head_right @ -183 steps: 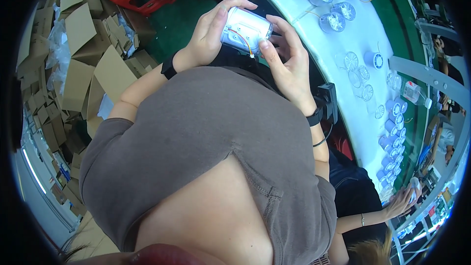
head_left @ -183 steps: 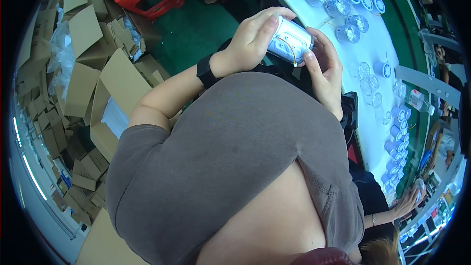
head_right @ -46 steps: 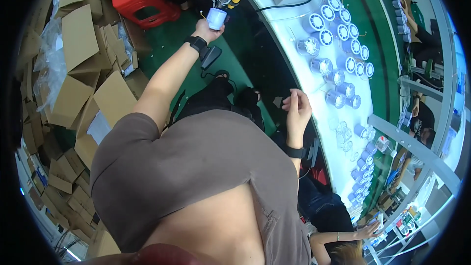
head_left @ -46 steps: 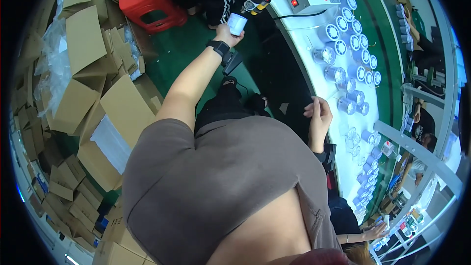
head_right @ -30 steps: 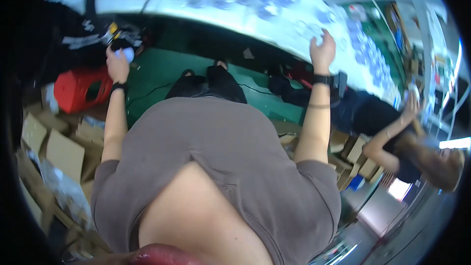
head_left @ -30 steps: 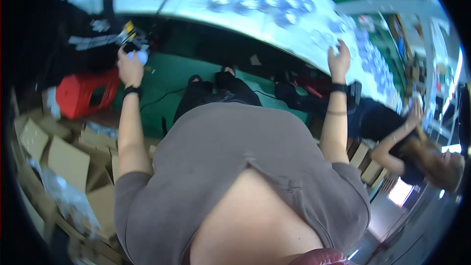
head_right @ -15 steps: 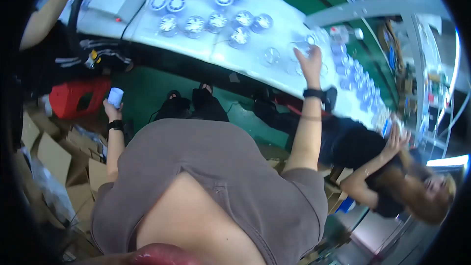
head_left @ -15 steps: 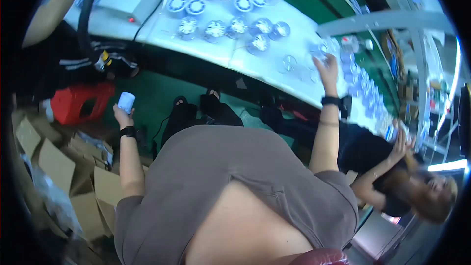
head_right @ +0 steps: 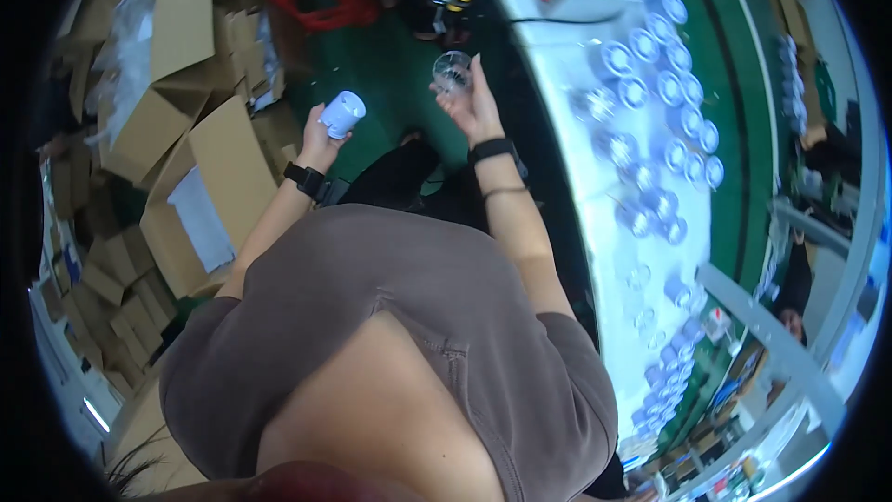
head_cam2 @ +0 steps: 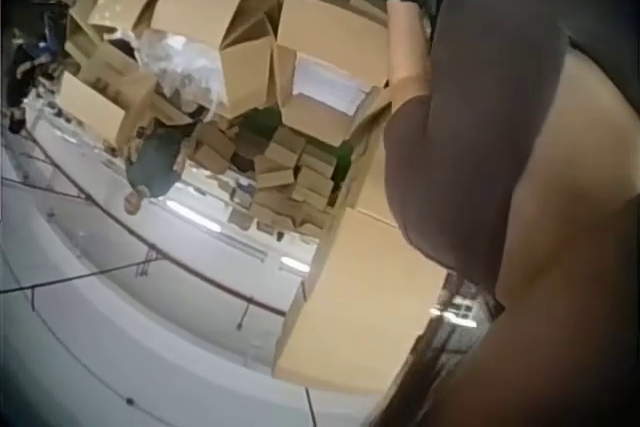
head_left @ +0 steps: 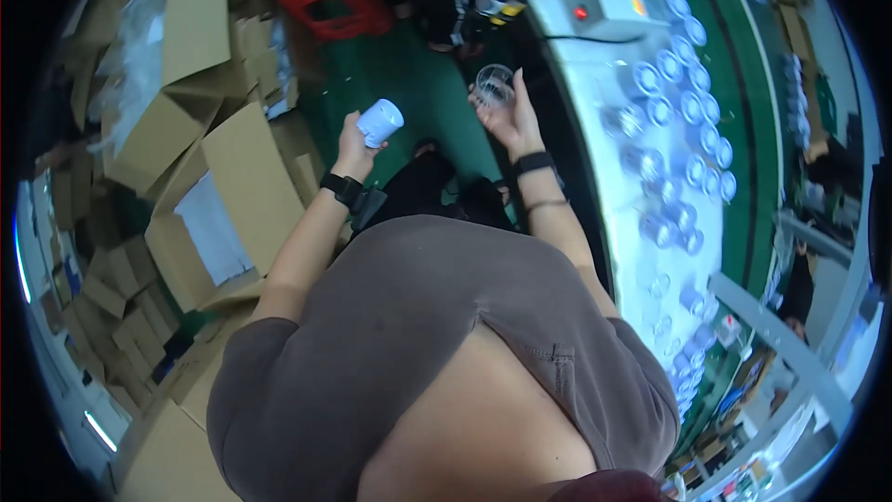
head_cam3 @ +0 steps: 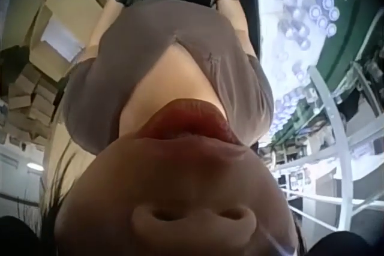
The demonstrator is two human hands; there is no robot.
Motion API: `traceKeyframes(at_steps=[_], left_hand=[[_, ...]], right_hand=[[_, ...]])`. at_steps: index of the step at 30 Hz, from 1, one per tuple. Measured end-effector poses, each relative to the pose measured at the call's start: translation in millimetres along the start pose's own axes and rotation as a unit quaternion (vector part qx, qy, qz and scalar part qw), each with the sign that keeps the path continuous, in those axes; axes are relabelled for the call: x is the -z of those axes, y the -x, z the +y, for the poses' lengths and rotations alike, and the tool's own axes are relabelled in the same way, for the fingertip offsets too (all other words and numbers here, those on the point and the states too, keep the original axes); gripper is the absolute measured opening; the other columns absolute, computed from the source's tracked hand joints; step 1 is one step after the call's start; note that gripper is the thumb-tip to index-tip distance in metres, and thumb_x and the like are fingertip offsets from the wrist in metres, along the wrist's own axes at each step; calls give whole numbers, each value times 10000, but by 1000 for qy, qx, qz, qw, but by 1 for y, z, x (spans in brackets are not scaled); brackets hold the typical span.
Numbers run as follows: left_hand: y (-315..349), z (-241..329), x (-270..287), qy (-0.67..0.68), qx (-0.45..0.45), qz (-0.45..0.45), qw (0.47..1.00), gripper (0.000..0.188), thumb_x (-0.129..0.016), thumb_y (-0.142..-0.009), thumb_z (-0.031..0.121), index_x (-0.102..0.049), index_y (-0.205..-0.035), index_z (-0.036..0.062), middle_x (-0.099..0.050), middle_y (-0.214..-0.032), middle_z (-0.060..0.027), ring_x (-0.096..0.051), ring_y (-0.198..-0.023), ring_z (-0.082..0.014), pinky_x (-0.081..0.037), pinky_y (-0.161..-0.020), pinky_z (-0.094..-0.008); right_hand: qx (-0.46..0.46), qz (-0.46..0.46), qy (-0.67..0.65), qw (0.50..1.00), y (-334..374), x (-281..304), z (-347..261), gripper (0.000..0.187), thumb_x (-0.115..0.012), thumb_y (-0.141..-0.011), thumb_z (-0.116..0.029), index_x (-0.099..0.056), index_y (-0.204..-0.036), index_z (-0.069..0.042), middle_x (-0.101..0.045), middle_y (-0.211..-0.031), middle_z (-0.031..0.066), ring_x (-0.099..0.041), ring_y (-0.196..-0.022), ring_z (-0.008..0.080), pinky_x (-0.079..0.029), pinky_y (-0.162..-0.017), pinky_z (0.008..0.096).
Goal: The person takes a plastic cup and a motor from the table, fits the motor into the cup by hand, and sets the assembled unit back onto the table, repeating the process.
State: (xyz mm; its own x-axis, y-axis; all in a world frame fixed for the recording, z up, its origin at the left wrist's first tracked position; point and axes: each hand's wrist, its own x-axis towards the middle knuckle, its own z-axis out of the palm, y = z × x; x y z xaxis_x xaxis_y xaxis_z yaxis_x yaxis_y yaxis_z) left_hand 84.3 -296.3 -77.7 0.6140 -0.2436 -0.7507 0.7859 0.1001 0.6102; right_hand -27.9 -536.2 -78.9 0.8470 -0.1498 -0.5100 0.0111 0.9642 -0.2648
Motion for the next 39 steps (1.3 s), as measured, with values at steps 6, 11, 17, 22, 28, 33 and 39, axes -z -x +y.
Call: traceKeyframes(at_steps=[6, 11, 17, 22, 28, 33, 39], left_hand=[[29, 61, 22, 31, 17, -3, 999, 324, -334, -835, 340, -457, -951, 63, -544, -866, -85, -546, -705, -230, -418, -509, -298], [23, 91, 36, 110, 93, -74, 987, 354, -333, -828, 337, -464, -1007, 61, -558, -893, -116, -547, -701, -251, -397, -492, -287], [5, 98, 41, 102, 96, -107, 984, 345, -329, -827, 316, -474, -991, 49, -567, -866, -125, -546, -699, -253, -385, -485, -284], [1, 97, 30, 51, 91, -108, 989, 339, -333, -828, 308, -472, -987, 43, -567, -862, -119, -547, -697, -253, -382, -482, -285], [15, 82, -7, 4, 89, -159, 983, 332, -341, -827, 306, -453, -999, 45, -554, -891, -119, -534, -748, -252, -390, -516, -281], [55, 60, -66, 47, 121, -313, 941, 337, -383, -819, 294, -426, -1042, 45, -519, -952, -136, -509, -811, -261, -395, -583, -274], [102, 19, -133, 89, 191, -418, 884, 340, -500, -797, 234, -414, -1075, 60, -504, -961, -135, -500, -811, -244, -398, -621, -281]], right_hand=[[3, 38, -80, 996, -101, -28, 11, 565, -500, -763, -462, -344, -1118, -50, -422, -1068, 243, -492, -872, 341, -477, -633, 348], [82, 113, -164, 977, -120, -53, 13, 535, -473, -769, -465, -347, -1073, -43, -412, -1042, 243, -478, -884, 367, -464, -624, 378], [87, 73, -222, 968, -119, -40, 16, 608, -511, -746, -441, -282, -1161, -60, -342, -1109, 263, -473, -864, 359, -445, -572, 303], [-19, 185, 103, 977, -110, -40, 10, 570, -574, -693, -454, -430, -1062, -43, -470, -979, 184, -517, -770, 276, -424, -544, 247], [194, 197, 522, 807, -46, -35, 11, 458, -575, -708, -429, -519, -960, -50, -552, -864, 102, -548, -727, 204, -420, -546, 243], [246, 85, 412, 873, 59, -35, 1, 338, -491, -795, -335, -510, -979, -52, -562, -903, 109, -560, -793, 194, -437, -605, 284], [259, 33, 163, 952, 173, -22, -19, 329, -325, -873, -243, -408, -1127, -51, -505, -1057, 166, -540, -897, 223, -439, -707, 310]])
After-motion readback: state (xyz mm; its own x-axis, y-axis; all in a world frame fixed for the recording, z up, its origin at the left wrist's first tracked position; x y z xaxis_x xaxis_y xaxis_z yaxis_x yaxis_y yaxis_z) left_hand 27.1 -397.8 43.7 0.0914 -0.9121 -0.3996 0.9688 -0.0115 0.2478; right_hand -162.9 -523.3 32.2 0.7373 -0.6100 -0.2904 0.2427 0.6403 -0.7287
